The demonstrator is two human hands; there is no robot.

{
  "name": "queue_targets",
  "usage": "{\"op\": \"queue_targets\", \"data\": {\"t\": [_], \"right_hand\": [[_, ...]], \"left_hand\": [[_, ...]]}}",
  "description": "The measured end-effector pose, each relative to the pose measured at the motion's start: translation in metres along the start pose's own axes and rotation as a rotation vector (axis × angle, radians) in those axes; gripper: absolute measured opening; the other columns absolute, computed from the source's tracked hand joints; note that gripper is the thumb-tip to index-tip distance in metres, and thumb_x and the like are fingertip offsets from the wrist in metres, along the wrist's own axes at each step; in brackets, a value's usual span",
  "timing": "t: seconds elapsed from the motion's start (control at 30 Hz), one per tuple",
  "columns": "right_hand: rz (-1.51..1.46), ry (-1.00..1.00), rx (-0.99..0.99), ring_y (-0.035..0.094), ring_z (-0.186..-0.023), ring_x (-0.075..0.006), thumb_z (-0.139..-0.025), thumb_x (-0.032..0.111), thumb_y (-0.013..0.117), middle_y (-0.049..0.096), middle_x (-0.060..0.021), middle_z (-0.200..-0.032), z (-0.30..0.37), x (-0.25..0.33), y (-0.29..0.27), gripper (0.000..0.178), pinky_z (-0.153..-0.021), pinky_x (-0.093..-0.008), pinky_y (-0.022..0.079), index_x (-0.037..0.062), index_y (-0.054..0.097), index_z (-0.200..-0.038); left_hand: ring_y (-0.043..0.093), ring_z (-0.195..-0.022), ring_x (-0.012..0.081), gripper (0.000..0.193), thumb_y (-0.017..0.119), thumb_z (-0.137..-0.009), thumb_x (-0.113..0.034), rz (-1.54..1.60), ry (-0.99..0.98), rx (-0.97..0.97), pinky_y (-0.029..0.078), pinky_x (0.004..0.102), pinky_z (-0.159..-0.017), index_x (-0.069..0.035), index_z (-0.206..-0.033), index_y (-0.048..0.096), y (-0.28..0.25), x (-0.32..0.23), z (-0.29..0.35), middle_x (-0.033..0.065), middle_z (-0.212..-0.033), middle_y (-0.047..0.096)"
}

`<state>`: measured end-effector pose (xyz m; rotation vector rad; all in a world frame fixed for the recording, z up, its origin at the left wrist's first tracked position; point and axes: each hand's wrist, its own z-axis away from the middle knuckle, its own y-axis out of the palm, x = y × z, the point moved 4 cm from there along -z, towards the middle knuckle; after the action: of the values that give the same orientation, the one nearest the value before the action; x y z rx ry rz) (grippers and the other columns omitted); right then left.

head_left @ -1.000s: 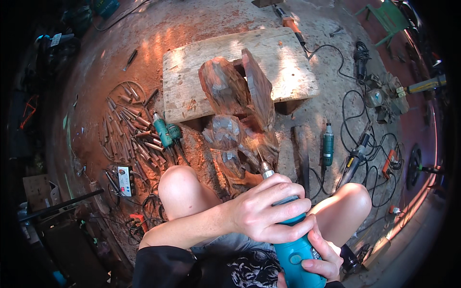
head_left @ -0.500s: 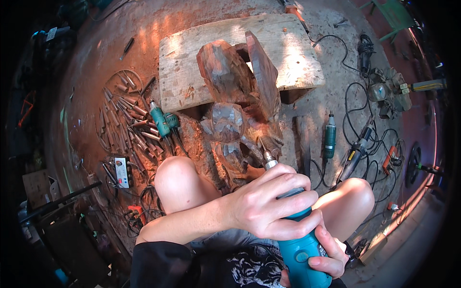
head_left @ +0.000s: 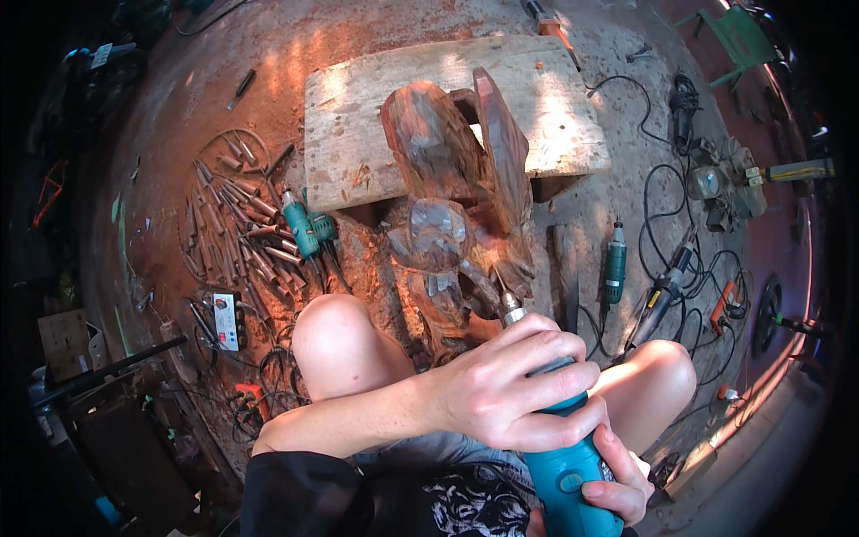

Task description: The person uses a green rotary tool to carve and smooth a large wooden sculpture. They hold the tool with both hands and work on different sections of the piece, occasionally adjusting their grip and position.

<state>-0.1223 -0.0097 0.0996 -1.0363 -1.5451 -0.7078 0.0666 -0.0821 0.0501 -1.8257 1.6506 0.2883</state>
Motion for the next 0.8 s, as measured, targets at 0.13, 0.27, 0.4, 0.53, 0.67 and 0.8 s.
{"op": "queue_targets", "data": {"t": [0.13,0.27,0.4,0.53,0.67,0.8], "right_hand": [[0.01,-0.014,0.011,0.047,-0.145,-0.065,-0.086,-0.008,0.079,0.053,-0.0494,-0.146,0.002,0.001,-0.003,0.045,-0.119,-0.0706,0.038,-0.0043,0.072,-0.131],[0.024,-0.021,0.014,0.047,-0.145,-0.0646,-0.086,-0.008,0.079,0.054,-0.0494,-0.145,0.003,0.002,-0.003,0.044,-0.118,-0.0703,0.039,-0.0042,0.072,-0.13],[0.026,0.026,-0.027,0.05,-0.141,-0.0664,-0.086,-0.009,0.079,0.055,-0.0492,-0.143,0.007,0.008,-0.001,0.043,-0.116,-0.0707,0.042,-0.0037,0.072,-0.129],[0.007,0.101,-0.032,0.047,-0.144,-0.0651,-0.09,-0.009,0.077,0.051,-0.0499,-0.147,0.01,0.013,0.0,0.051,-0.12,-0.0654,0.04,-0.0128,0.064,-0.138],[0.026,-0.096,0.088,0.039,-0.154,-0.0563,-0.093,-0.006,0.074,0.042,-0.0485,-0.157,-0.009,0.007,-0.002,0.065,-0.128,-0.054,0.033,-0.0221,0.048,-0.15],[0.032,0.087,0.075,0.041,-0.153,-0.0575,-0.092,-0.007,0.075,0.043,-0.0479,-0.157,-0.002,0.003,-0.003,0.062,-0.126,-0.0537,0.037,-0.0171,0.054,-0.149]], "left_hand": [[0.066,-0.092,0.0271,0.027,0.08,-0.076,-0.019,-0.011,0.014,-0.044,0.054,0.0375,-0.074,-0.004,-0.096,0.072,0.003,-0.001,0.001,0.0105,-0.103,0.065],[0.066,-0.092,0.0269,0.026,0.08,-0.075,-0.019,-0.004,0.006,-0.05,0.054,0.0376,-0.074,-0.004,-0.096,0.072,0.004,-0.003,0.0,0.0105,-0.103,0.065],[0.066,-0.092,0.0268,0.027,0.079,-0.075,-0.019,0.009,-0.004,-0.042,0.054,0.0377,-0.075,-0.004,-0.096,0.072,0.005,-0.006,-0.001,0.0104,-0.103,0.065],[0.066,-0.092,0.027,0.027,0.079,-0.074,-0.019,0.015,-0.006,-0.04,0.054,0.0378,-0.075,-0.004,-0.096,0.073,0.007,-0.009,0.002,0.0104,-0.104,0.065],[0.072,-0.09,0.0276,0.025,0.082,-0.08,-0.012,0.032,-0.027,-0.01,0.058,0.0365,-0.075,-0.008,-0.104,0.075,0.003,-0.007,-0.001,0.01,-0.105,0.072],[0.072,-0.09,0.0279,0.026,0.082,-0.079,-0.012,0.011,-0.018,-0.023,0.057,0.0369,-0.074,-0.008,-0.103,0.075,-0.002,-0.001,0.001,0.01,-0.106,0.071]]}}
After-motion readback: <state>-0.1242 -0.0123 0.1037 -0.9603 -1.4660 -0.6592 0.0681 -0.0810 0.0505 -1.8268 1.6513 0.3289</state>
